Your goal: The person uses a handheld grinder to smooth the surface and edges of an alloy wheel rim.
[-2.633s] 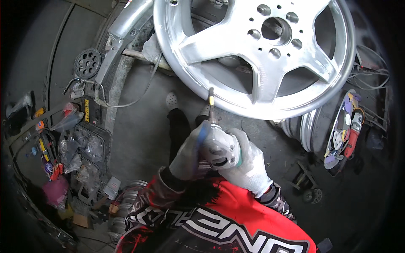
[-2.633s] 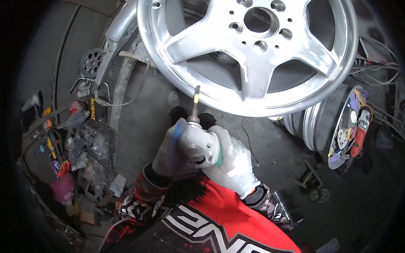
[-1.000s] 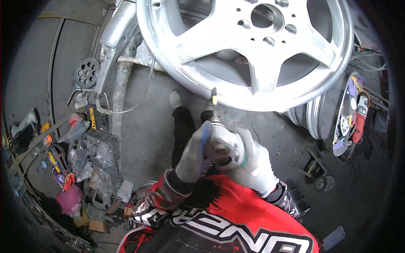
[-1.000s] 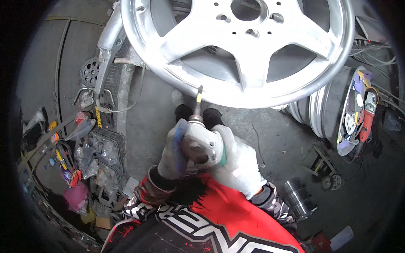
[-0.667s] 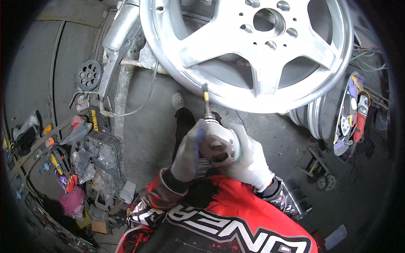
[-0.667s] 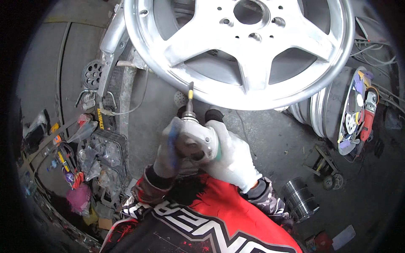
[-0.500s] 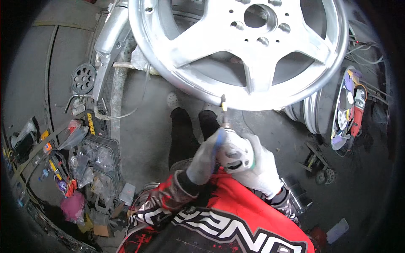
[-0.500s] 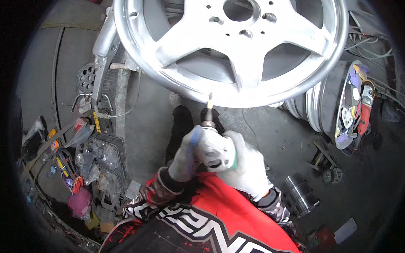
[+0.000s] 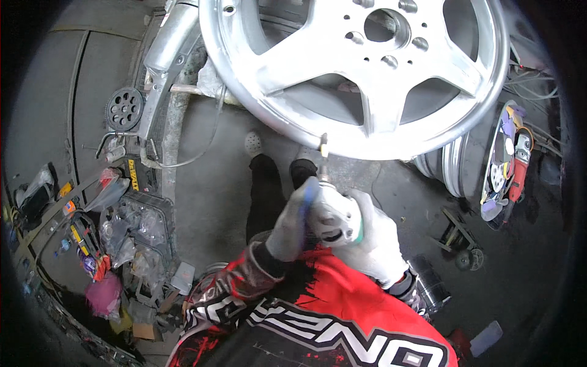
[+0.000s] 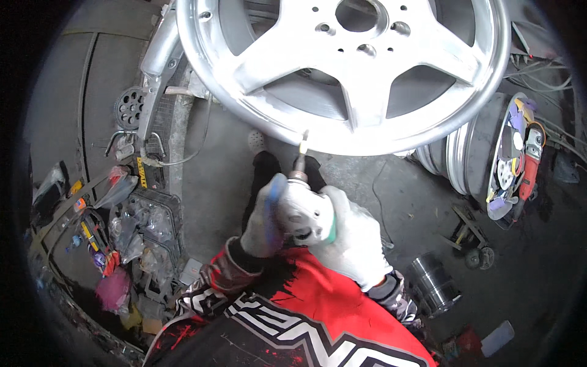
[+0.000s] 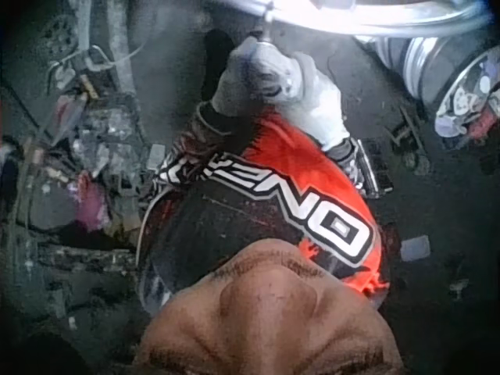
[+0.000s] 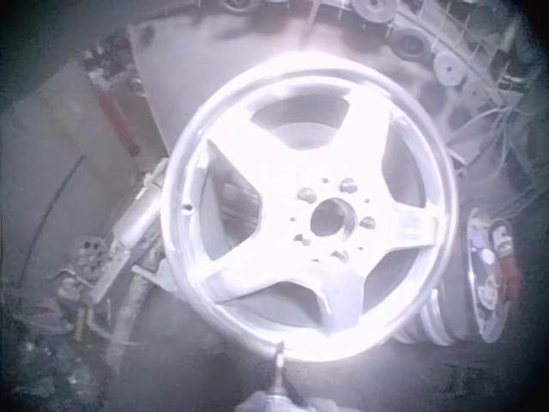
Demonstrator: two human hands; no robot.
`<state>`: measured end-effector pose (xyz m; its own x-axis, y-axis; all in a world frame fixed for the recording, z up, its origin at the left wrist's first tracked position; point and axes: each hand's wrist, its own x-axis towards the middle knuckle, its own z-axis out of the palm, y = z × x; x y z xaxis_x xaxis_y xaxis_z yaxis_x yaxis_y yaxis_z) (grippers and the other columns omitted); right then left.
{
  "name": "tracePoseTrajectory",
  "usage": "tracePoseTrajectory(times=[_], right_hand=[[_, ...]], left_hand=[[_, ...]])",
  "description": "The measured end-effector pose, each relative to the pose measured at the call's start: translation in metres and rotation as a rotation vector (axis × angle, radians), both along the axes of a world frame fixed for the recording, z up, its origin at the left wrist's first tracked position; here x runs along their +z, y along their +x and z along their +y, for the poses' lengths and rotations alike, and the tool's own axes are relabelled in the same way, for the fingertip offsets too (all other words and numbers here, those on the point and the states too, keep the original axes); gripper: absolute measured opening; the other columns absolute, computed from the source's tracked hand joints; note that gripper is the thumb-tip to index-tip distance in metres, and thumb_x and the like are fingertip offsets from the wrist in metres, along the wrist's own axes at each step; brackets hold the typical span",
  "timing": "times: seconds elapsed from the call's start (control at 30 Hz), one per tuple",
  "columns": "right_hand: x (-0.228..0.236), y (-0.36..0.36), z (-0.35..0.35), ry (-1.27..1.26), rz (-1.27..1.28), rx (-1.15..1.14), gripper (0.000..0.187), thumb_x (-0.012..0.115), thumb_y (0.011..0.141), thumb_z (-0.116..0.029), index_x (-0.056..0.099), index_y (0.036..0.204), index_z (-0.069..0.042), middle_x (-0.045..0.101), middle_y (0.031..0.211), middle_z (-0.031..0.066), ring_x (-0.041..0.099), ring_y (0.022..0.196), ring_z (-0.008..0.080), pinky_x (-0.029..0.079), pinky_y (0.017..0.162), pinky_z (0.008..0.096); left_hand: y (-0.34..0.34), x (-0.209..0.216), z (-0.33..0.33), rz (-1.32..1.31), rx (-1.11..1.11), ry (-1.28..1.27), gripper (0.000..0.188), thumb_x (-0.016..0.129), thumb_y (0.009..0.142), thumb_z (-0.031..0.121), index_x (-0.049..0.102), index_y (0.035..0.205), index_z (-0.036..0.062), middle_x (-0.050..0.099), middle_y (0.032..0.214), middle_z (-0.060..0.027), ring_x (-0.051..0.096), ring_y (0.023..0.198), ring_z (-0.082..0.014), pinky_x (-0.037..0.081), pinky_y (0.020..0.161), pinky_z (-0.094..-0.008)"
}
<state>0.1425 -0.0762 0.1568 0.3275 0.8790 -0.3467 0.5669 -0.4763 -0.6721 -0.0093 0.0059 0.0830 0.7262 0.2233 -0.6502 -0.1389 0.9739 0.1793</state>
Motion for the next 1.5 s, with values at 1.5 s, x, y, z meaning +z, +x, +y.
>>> tracePoseTrajectory(times=[1.5], right_hand=[[-0.028, 0.029, -0.041, 0.021, -0.153, 0.141, 0.062, 0.082, 0.070, -0.019, 0.056, 0.125, -0.008, 0.069, 0.102, 0.0137, 0.067, 0.091, 0.0368, 0.051, 0.080, 0.0472]], left_hand=[[0.013, -0.047, -0.061, -0.094, 0.076, 0.537, 0.042, 0.041, 0.114, 0.028, 0.047, 0.146, 0.0008, 0.060, 0.127, -0.0093, 0.063, 0.114, -0.0186, 0.050, 0.103, -0.0344]])
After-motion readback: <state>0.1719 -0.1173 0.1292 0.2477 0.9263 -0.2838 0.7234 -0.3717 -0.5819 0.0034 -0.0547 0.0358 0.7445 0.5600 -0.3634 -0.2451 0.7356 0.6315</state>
